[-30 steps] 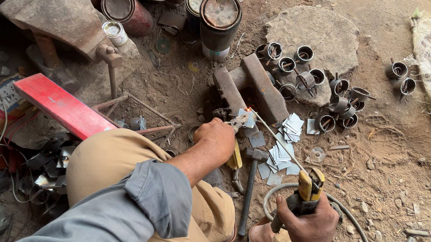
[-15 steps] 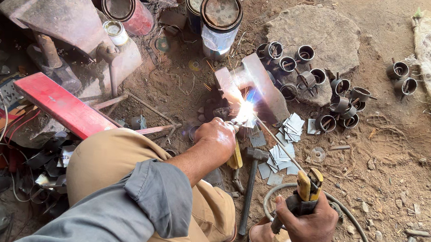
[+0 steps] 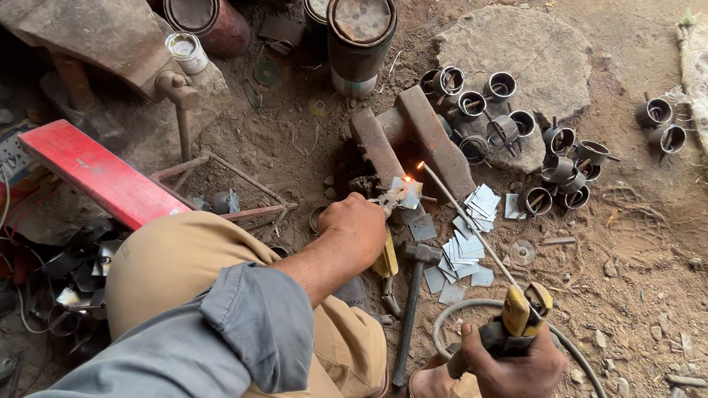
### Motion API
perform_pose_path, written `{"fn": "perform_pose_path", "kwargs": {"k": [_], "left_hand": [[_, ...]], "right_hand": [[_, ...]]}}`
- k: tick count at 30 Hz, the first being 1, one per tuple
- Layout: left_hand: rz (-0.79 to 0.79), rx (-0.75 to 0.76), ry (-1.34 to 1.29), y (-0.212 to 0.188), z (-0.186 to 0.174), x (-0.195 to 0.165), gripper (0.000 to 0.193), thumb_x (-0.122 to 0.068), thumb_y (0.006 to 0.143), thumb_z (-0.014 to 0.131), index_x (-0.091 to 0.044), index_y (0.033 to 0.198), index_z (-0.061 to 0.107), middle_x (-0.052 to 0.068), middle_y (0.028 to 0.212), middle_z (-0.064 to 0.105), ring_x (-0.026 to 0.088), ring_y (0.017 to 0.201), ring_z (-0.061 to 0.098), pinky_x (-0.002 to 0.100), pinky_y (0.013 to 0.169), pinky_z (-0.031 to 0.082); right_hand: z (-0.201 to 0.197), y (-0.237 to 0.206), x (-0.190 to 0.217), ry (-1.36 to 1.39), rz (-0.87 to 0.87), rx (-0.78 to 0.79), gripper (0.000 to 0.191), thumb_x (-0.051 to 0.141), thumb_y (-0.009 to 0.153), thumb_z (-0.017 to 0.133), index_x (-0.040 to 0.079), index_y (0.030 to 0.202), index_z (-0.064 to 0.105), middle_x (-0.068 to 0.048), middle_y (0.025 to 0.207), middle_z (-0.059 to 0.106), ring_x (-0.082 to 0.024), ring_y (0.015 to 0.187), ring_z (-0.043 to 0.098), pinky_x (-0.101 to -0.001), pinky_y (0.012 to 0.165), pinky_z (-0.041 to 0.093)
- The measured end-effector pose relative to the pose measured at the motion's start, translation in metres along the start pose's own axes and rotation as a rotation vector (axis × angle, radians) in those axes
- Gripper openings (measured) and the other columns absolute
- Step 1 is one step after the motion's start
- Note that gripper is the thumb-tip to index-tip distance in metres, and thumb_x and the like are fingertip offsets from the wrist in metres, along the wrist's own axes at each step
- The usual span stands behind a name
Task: The person sits on the ground in a workshop and uses a welding torch to join small metal pieces. They hold the metal with pliers, weld the joints, and then place the finished parts into a pile of similar metal components.
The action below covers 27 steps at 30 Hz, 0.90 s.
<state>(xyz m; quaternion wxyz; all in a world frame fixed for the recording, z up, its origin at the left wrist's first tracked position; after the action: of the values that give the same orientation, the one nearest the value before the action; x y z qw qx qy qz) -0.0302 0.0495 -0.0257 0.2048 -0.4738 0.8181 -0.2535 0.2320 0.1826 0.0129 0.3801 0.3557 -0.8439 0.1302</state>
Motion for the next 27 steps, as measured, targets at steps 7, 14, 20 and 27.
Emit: {"fn": "perform_pose_path", "kwargs": {"k": [7,14,20,27], "left_hand": [[0.046,0.088,0.151,-0.010,-0.010,-0.004,0.042,-0.022,0.099,0.064,-0.001,0.135,0.060,0.021,0.136,0.055,0.036,0.111,0.071,0.045,0.077,0.065],[0.033,0.103,0.130,-0.017,-0.019,-0.004,0.043,-0.023,0.100,0.065,0.000,0.136,0.060,0.021,0.138,0.053,0.036,0.111,0.070,0.045,0.077,0.065],[0.057,0.123,0.148,-0.017,-0.018,-0.004,0.044,-0.021,0.099,0.066,-0.002,0.139,0.058,0.018,0.141,0.053,0.032,0.122,0.064,0.045,0.079,0.065],[0.041,0.101,0.108,-0.011,-0.013,-0.004,0.039,-0.021,0.100,0.063,-0.004,0.135,0.062,0.017,0.140,0.055,0.034,0.120,0.065,0.047,0.081,0.064]], "right_hand": [[0.006,0.005,0.000,-0.075,0.023,0.078,0.040,0.032,0.074,0.084,0.004,0.092,0.062,-0.004,0.061,0.069,-0.017,0.056,0.076,-0.0341,0.061,0.067],[0.010,0.005,-0.003,-0.064,0.044,0.102,0.038,0.030,0.075,0.084,0.004,0.092,0.063,-0.005,0.058,0.070,-0.017,0.054,0.076,-0.0343,0.060,0.067],[0.010,0.006,0.004,-0.048,0.071,0.094,0.038,0.025,0.072,0.086,0.003,0.092,0.063,-0.005,0.059,0.071,-0.016,0.054,0.075,-0.0329,0.057,0.065],[0.009,0.003,0.008,0.042,0.136,0.078,0.037,0.020,0.070,0.088,0.003,0.092,0.064,-0.005,0.060,0.074,-0.014,0.054,0.074,-0.0292,0.055,0.061]]}}
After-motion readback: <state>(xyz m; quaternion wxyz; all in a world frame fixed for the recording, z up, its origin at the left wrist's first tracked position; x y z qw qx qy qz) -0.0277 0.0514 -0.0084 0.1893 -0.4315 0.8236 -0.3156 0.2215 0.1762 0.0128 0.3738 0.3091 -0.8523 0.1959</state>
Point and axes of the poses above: each hand's wrist, its own y-axis towards the middle knuckle, its own z-axis out of the palm, x = y × z, the point moved 4 cm from there along y, towards the middle knuckle
